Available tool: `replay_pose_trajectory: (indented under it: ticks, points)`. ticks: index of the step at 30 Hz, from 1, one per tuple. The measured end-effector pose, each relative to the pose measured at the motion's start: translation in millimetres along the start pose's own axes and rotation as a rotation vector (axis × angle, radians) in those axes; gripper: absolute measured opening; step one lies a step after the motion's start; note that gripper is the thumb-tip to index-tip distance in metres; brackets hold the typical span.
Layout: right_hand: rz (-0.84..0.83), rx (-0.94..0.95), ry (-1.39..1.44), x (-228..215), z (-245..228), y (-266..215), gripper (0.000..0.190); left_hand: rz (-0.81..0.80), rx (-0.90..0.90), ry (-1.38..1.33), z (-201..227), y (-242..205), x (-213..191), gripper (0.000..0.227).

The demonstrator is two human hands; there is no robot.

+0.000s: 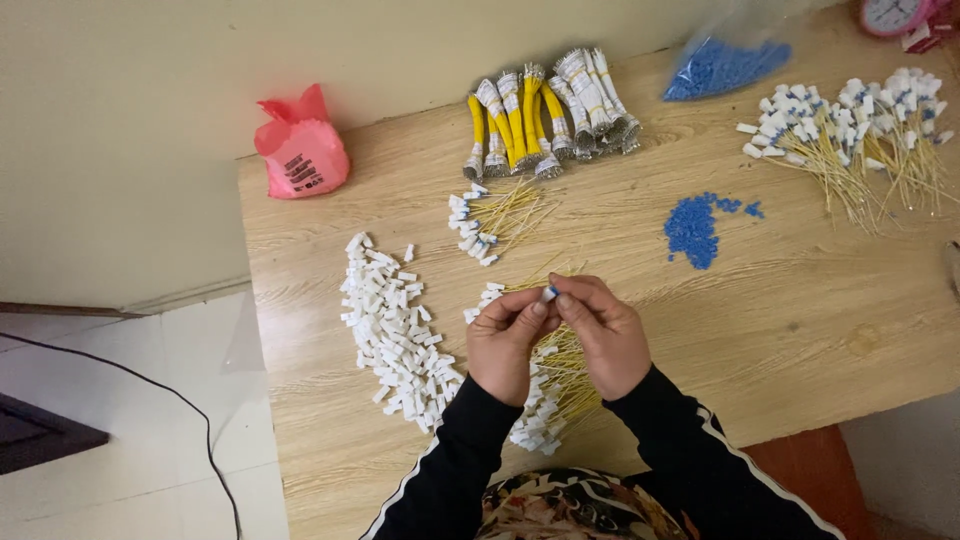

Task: Assembling small electronic components by attaching blue caps to wired white bases

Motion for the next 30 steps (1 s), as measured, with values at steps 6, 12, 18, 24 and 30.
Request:
replay_pose_trajectory:
  ticks: [6,12,18,24,30]
  points:
    - [-0.042,-0.017,-0.052,8,-3,2,0.024,0.035,-0.026,-0.016,-4,4,-6,0.018]
    - [-0.084,-0.016,-0.068,9,7,9,0.025,0.051,-0.038,-0.034,-15,13,-14,0.015]
    - [-0.063,0.129,-0.064,-4,21,20,0.019,-0.024,-0.004,0.028,-11,14,-9,0.014]
    - [-0.017,0.209,-0.079,-12,23,20,0.021,-0.077,0.047,0.107,-14,16,-11,0.013]
    - [0.009,0.164,-0.114,-15,20,16,0.019,-0.107,0.051,0.139,-5,11,-3,0.015]
Point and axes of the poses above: each hand's wrist, its own y-axis towards the middle knuckle, its own x-axis out of the palm, z = x × y, the point moved 8 cm from there along y, towards the middle knuckle, and after that the axes turned 1 degree about x, right-handed, at the moved point
